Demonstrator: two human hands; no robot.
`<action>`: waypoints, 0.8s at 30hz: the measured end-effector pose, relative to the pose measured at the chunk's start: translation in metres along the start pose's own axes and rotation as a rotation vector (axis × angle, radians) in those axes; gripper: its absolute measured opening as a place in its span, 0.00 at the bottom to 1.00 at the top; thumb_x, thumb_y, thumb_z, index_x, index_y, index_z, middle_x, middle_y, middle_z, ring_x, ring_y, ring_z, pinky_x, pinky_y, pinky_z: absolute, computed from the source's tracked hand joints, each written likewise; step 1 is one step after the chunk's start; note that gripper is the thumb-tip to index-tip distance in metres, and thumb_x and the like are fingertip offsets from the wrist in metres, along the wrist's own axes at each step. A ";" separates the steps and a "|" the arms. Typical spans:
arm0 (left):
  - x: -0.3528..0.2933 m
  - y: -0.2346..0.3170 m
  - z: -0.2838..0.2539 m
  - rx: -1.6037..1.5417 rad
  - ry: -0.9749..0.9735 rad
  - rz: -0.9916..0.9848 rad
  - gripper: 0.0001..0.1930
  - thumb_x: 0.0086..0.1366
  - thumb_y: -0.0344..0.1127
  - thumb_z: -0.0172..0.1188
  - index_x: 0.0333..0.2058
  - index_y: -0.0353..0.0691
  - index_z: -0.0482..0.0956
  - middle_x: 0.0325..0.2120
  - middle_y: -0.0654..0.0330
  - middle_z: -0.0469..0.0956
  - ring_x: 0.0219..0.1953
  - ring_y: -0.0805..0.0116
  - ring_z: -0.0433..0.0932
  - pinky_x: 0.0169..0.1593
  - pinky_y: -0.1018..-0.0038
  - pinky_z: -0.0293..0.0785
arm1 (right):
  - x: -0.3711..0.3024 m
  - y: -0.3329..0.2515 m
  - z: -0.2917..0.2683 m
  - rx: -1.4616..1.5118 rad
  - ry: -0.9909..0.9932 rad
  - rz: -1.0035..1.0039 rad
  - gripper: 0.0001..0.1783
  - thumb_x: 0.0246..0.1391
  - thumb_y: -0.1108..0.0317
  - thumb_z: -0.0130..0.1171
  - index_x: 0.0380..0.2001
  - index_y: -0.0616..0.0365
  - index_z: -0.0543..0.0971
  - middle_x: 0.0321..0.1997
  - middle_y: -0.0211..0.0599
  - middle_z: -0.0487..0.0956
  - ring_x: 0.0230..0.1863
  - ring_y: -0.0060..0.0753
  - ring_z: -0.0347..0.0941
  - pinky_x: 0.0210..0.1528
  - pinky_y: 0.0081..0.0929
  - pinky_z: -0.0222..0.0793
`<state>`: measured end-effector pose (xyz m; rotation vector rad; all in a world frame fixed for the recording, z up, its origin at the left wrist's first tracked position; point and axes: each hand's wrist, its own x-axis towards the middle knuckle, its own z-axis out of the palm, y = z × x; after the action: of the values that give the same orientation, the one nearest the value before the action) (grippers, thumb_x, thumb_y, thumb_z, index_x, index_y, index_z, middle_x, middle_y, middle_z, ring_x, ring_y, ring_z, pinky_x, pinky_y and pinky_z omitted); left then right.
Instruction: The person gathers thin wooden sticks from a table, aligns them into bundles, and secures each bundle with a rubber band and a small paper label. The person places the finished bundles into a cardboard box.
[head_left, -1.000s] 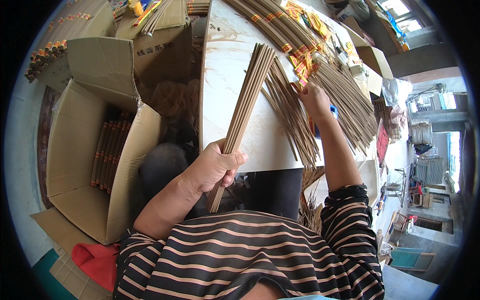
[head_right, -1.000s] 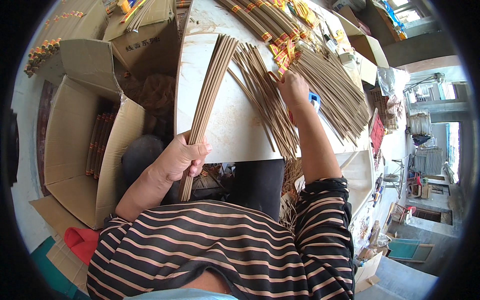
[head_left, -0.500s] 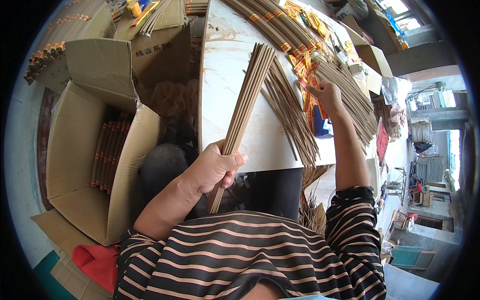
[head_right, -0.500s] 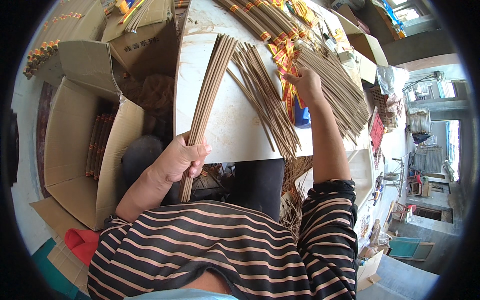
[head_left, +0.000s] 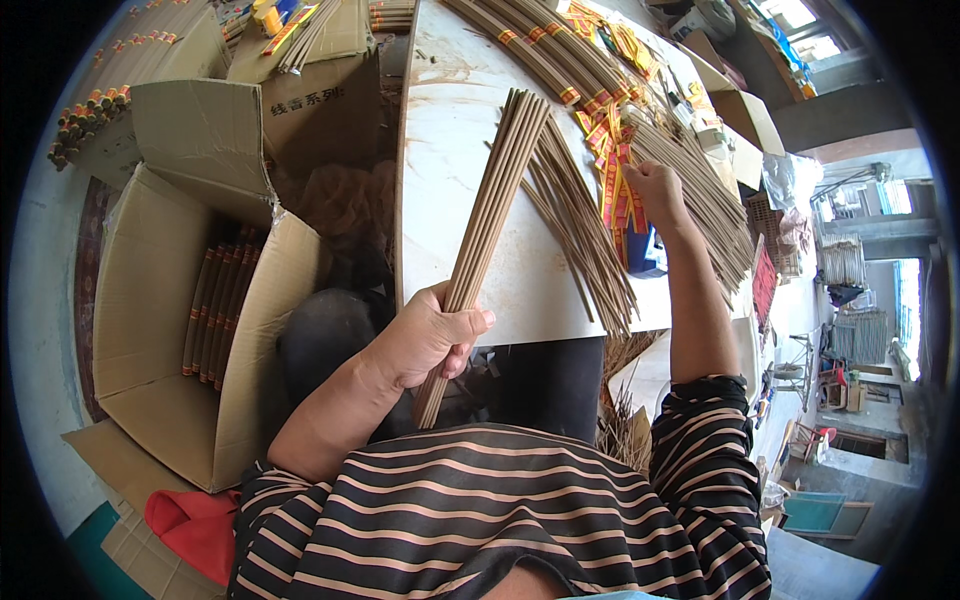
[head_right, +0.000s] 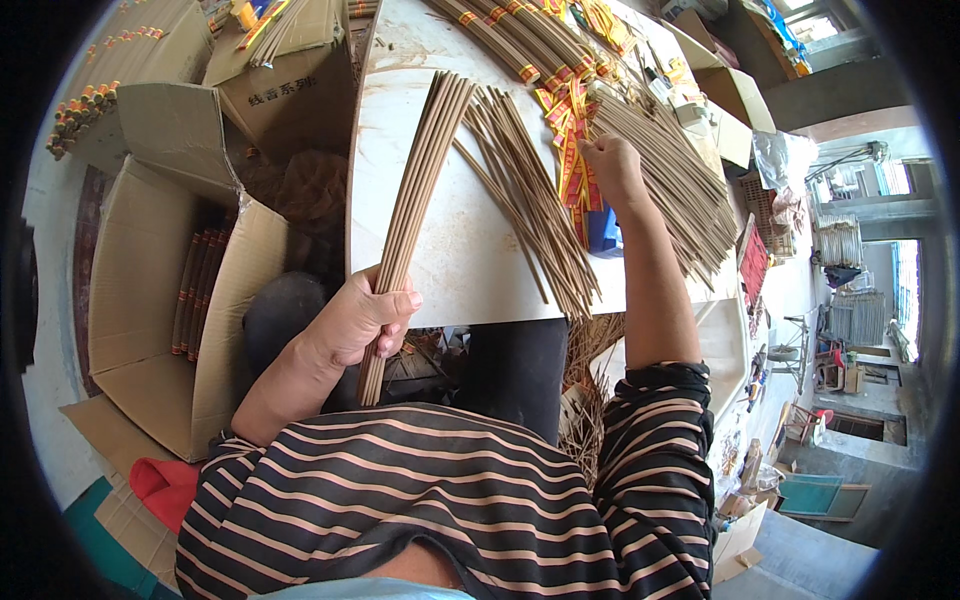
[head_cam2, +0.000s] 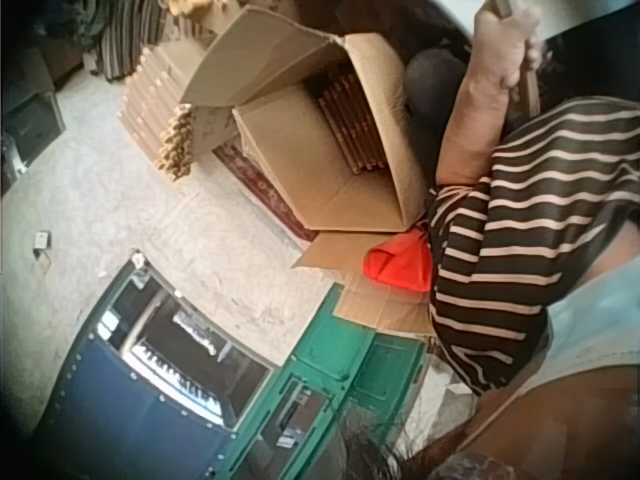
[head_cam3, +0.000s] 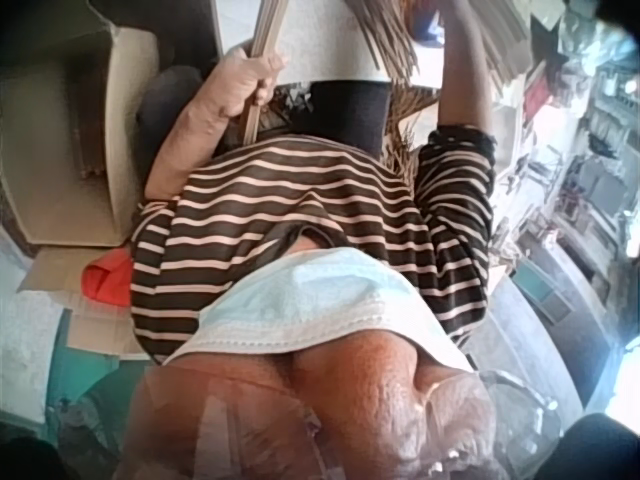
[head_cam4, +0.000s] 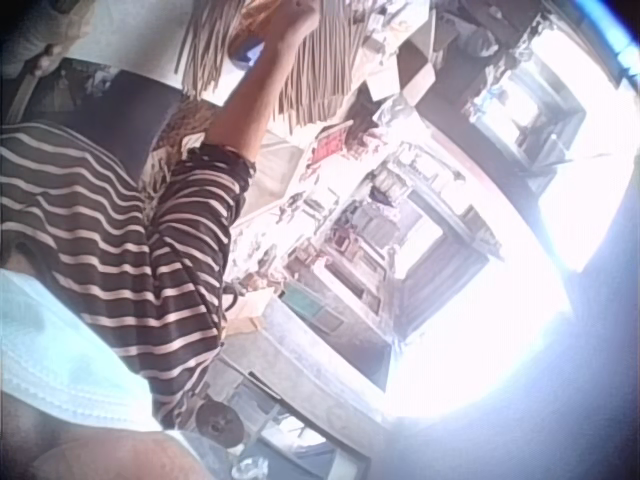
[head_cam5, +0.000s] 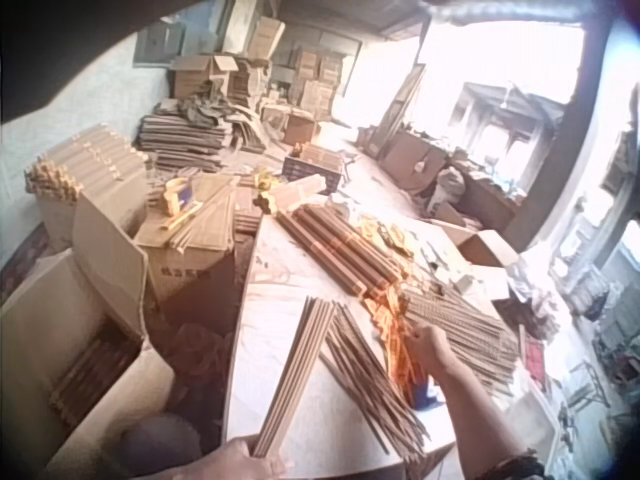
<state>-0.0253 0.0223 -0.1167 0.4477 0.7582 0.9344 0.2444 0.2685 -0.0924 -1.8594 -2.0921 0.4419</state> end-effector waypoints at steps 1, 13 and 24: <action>0.000 0.000 0.000 0.000 0.001 0.000 0.08 0.60 0.34 0.58 0.25 0.41 0.68 0.11 0.69 0.66 0.08 0.82 0.64 0.12 0.86 0.62 | 0.000 0.001 0.001 0.029 -0.015 0.009 0.15 0.49 0.60 0.59 0.23 0.64 0.76 0.16 0.41 0.73 0.18 0.32 0.70 0.25 0.32 0.66; -0.001 0.002 0.002 0.026 -0.006 -0.011 0.09 0.59 0.34 0.58 0.25 0.42 0.67 0.11 0.69 0.65 0.09 0.82 0.64 0.12 0.85 0.62 | -0.008 -0.001 -0.007 0.132 -0.110 0.006 0.22 0.47 0.71 0.59 0.46 0.69 0.70 0.23 0.37 0.77 0.17 0.21 0.71 0.17 0.19 0.67; -0.005 0.006 0.023 0.107 -0.029 0.046 0.10 0.57 0.35 0.59 0.24 0.42 0.65 0.12 0.67 0.63 0.09 0.81 0.62 0.11 0.83 0.60 | -0.089 -0.038 -0.042 0.593 -0.140 -0.133 0.11 0.56 0.69 0.54 0.38 0.66 0.77 0.33 0.32 0.79 0.35 0.17 0.71 0.39 0.15 0.65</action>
<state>-0.0135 0.0204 -0.0957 0.5736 0.7767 0.9307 0.2382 0.1774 -0.0406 -1.3677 -1.8693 1.0482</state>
